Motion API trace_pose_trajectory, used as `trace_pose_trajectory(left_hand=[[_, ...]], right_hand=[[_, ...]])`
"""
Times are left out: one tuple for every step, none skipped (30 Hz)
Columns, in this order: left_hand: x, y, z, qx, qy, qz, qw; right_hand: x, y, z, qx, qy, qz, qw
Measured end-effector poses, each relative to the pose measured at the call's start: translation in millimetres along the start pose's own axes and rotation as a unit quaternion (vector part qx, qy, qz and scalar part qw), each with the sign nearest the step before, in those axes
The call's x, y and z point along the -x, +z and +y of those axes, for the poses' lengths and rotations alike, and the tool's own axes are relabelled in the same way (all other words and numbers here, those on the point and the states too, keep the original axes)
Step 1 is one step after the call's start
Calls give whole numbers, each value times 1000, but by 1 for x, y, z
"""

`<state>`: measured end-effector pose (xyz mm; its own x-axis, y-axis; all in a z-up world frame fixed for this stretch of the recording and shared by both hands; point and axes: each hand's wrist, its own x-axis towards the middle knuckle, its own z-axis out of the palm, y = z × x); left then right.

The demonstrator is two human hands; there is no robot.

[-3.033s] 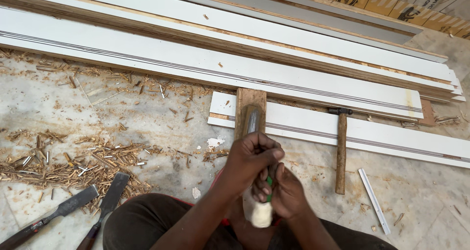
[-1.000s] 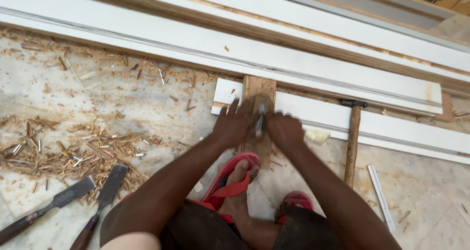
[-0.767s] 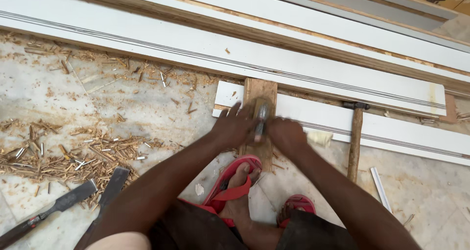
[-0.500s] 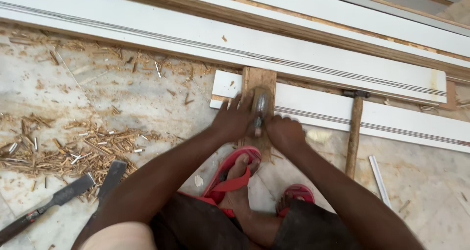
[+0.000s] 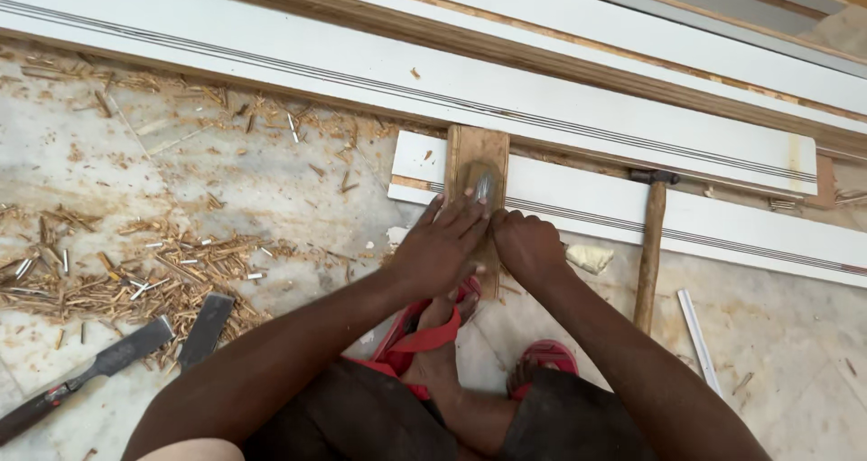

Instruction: The person sits on the floor and sharpens a chisel blade on a small wooden sharpening block. They repeatedly rub the blade against the block and occasionally inspect the edge.

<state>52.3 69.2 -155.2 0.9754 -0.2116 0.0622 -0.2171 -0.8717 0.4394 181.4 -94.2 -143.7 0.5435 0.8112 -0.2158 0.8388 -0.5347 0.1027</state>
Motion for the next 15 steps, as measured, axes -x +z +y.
trace_pose_trajectory(left_hand=[[2, -3, 1, 16, 3, -15, 1000], [0, -9, -3, 24, 6, -25, 999], [-3, -12, -3, 33, 4, -24, 999], [-4, -9, 5, 47, 2, -28, 998], [-5, -6, 8, 61, 1, -33, 998], [-5, -2, 8, 70, 8, -13, 997], [-5, 3, 9, 78, 14, 6, 997], [-3, 6, 8, 85, 21, 24, 996], [-1, 9, 9, 78, 13, 10, 997], [0, 10, 10, 67, 5, -1, 998], [1, 10, 10, 56, -2, -11, 998], [1, 12, 12, 58, -5, -18, 998], [1, 14, 13, 60, -8, -24, 998], [1, 16, 15, 62, -11, -32, 997], [1, 19, 16, 74, -8, -28, 997]], right_hand=[[5, 2, -2, 14, -1, -9, 1000], [6, 3, -3, 29, -2, -7, 1000], [2, 3, -3, 45, -3, -6, 999], [2, 4, -3, 48, -1, -4, 999], [1, 6, -3, 50, 0, -1, 999], [3, 9, -3, 53, 1, -2, 999], [5, 10, -2, 50, -4, -1, 999], [7, 11, -2, 45, -9, 1, 999], [9, 12, -2, 40, -14, 4, 999], [9, 12, -3, 43, -22, 11, 999], [11, 12, -5, 47, -30, 19, 998], [15, 12, -6, 50, -36, 25, 998], [18, 12, -8, 46, -31, 21, 998], [23, 12, -11, 41, -26, 16, 999], [25, 12, -12, 36, -21, 11, 999]])
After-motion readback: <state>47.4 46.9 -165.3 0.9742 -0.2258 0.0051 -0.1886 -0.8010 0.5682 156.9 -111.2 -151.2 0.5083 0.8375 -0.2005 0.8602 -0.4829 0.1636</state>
